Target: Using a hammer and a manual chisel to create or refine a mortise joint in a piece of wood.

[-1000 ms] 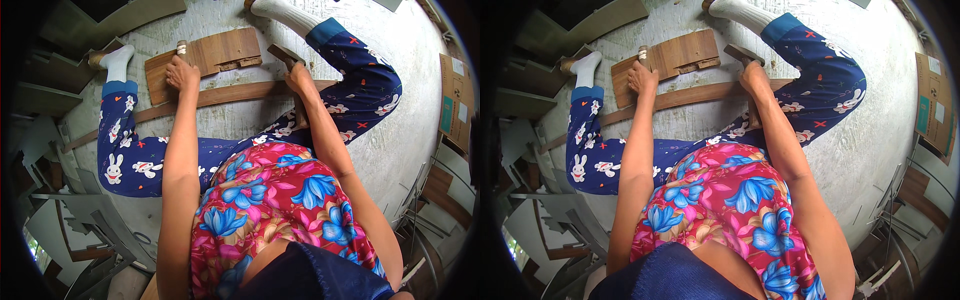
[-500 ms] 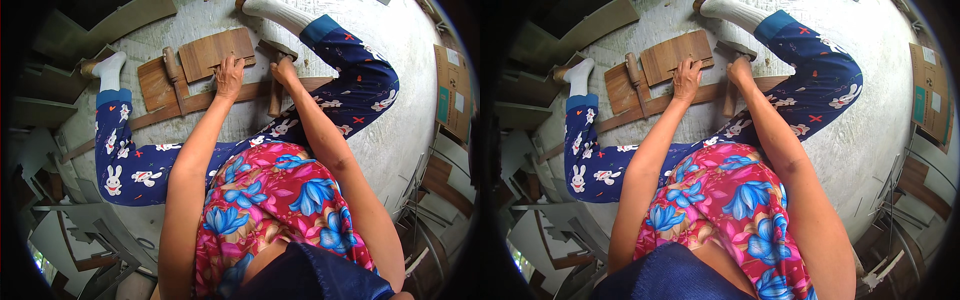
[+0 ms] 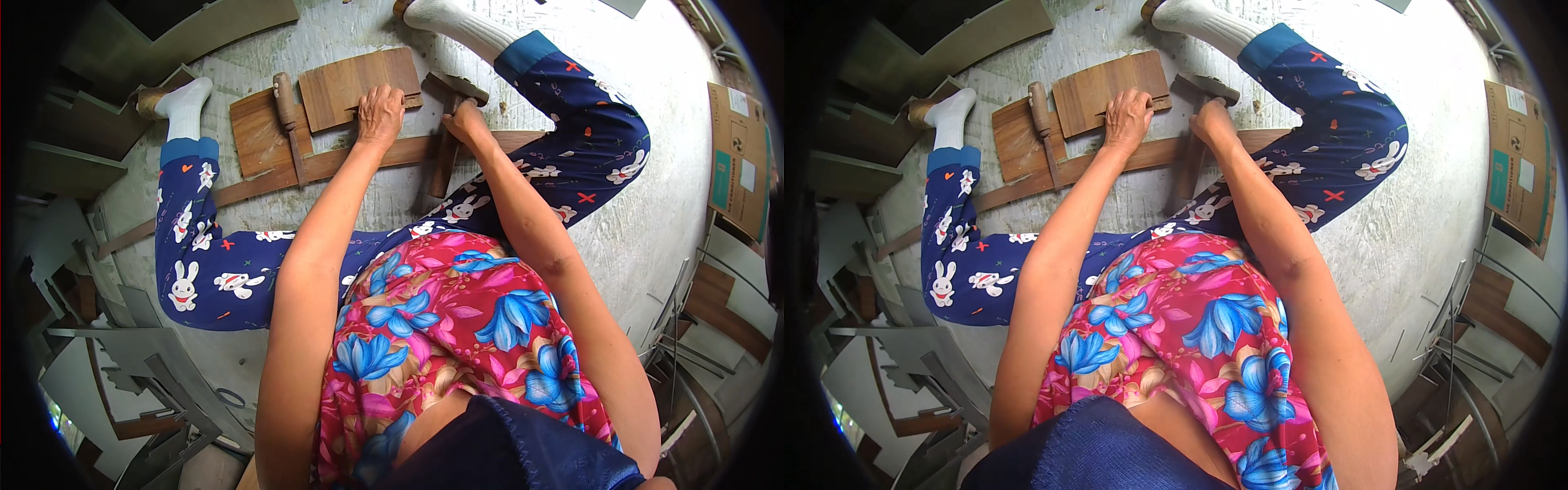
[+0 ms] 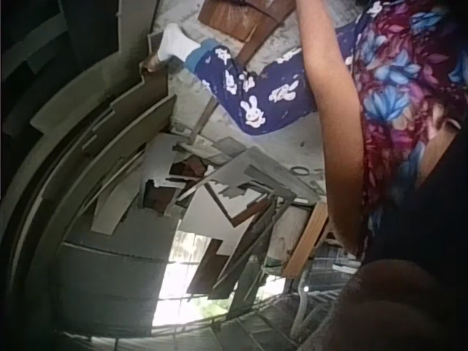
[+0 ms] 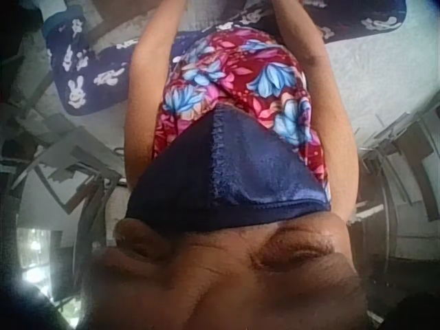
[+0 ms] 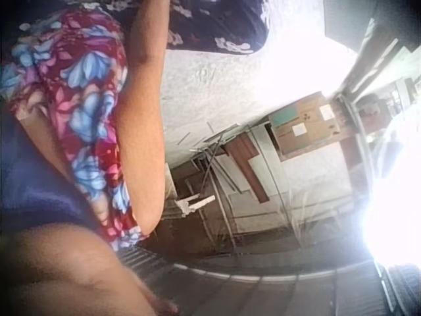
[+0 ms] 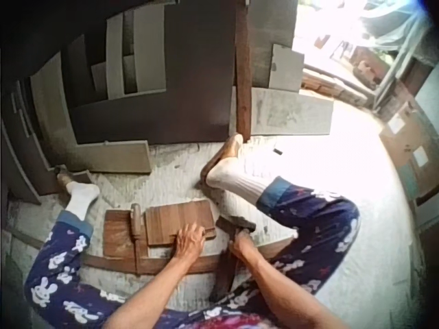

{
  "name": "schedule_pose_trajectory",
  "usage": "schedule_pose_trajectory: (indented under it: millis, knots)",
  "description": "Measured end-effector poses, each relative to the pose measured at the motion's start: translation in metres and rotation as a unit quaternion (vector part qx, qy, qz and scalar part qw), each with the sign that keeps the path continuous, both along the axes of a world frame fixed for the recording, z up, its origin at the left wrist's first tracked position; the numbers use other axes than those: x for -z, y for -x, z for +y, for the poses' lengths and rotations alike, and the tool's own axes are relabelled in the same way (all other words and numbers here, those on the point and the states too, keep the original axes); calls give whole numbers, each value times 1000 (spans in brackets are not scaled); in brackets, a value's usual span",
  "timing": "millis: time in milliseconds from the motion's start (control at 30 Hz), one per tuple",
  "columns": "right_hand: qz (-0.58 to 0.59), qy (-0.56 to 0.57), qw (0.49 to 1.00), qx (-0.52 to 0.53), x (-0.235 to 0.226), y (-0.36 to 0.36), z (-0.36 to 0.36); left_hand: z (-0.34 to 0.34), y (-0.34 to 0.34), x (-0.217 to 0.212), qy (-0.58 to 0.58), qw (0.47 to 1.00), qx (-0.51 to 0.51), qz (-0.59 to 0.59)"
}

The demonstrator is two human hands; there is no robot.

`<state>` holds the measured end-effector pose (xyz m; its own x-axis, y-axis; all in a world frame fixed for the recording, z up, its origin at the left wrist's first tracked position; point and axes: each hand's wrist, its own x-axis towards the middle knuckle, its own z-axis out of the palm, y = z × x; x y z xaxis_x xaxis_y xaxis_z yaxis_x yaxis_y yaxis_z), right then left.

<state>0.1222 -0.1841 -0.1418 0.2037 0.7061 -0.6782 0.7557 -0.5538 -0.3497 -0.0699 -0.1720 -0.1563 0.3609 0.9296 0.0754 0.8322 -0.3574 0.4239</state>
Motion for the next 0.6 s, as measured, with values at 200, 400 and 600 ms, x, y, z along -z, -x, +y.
schedule_pose_trajectory:
  millis: [200, 400, 600]
  knots:
    - [-33, 40, 998, -23, -3, 1, 2, 8, 40, -15, -9, 993, -116, 22]
    - [-64, 46, 994, -69, -6, -2, 2, 28, 104, -30, -27, 913, -397, 93]
    - [-76, 52, 993, -71, -17, 2, 3, 30, 134, -5, 71, 902, -414, 98]
